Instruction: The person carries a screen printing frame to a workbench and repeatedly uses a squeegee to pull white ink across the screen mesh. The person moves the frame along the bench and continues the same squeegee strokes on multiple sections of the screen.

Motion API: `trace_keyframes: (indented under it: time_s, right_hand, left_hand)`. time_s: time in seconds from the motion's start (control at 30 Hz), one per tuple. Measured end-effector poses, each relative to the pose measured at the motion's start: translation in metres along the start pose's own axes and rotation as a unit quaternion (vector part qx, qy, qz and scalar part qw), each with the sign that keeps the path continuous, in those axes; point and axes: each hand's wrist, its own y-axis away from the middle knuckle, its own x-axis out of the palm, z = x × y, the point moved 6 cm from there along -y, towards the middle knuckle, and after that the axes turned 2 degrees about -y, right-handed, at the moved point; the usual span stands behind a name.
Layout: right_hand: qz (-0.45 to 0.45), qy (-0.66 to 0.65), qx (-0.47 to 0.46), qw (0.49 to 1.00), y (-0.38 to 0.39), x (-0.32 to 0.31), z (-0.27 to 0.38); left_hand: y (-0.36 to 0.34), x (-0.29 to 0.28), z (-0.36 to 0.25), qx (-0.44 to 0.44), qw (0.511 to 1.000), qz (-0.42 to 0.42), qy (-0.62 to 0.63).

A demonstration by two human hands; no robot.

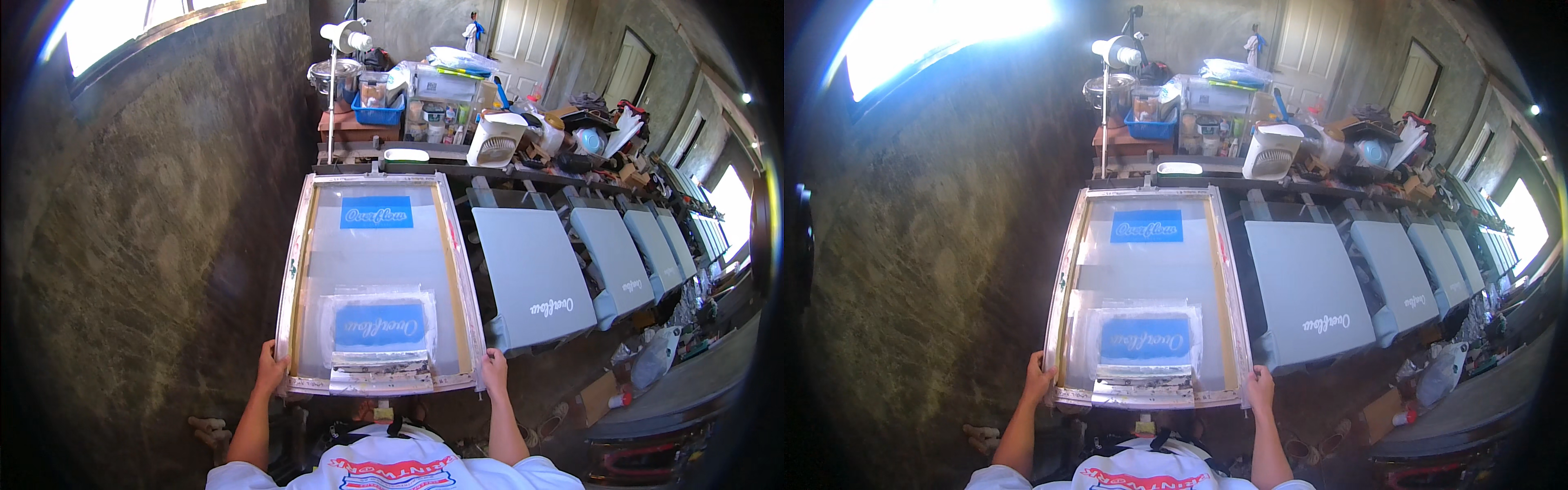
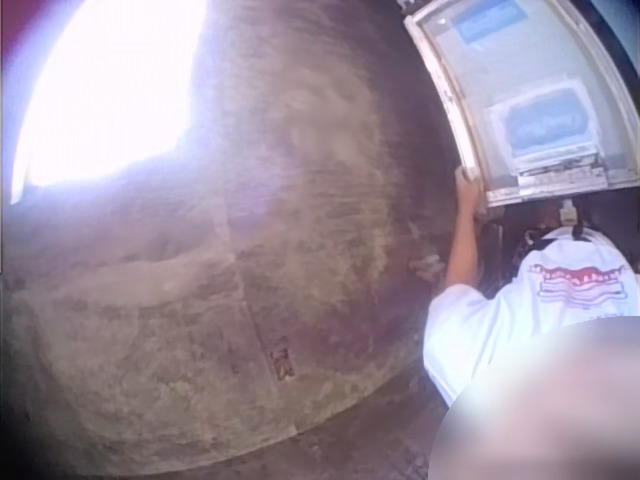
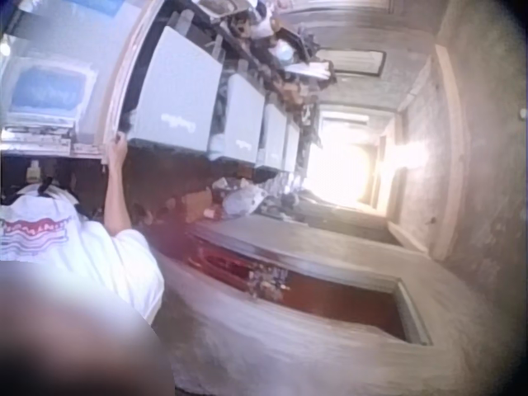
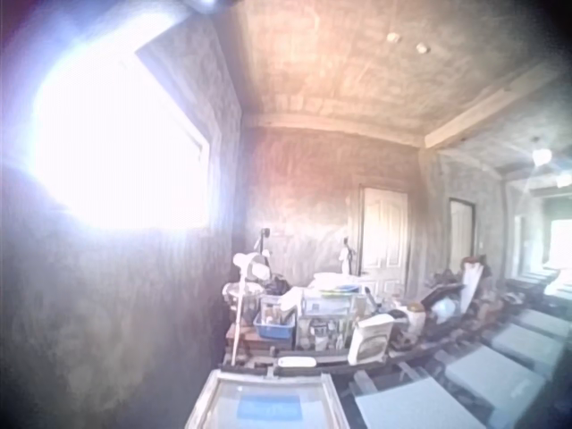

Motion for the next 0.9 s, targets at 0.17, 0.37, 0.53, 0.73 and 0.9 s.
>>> trace_keyframes:
  time_s: [0.17, 0.37, 0.53, 0.73, 0.9]
  right_hand:
    - [-0.003, 0.021, 0.012, 1.0, -0.021, -0.012, -0.02]
    - [0.001, 0.047, 0.015, 0.999, -0.038, -0.011, -0.035]
    - [0.022, 0.058, 0.021, 0.998, -0.051, -0.017, -0.043]
    - [0.058, 0.167, -0.011, 0.984, -0.066, -0.024, -0.031]
    - [0.064, 0.295, -0.198, 0.933, -0.068, -0.028, 0.048]
  left_hand:
    - [-0.004, 0.029, 0.004, 0.009, 1.0, 0.005, -0.019]
    - [-0.012, 0.052, 0.019, -0.012, 0.999, 0.017, -0.03]
    - [-0.006, 0.067, 0.008, -0.011, 0.994, 0.025, -0.105]
    - [-0.009, 0.088, 0.007, -0.03, 0.983, 0.018, -0.178]
    - [0.002, 0.113, -0.031, 0.134, 0.944, -0.075, -0.291]
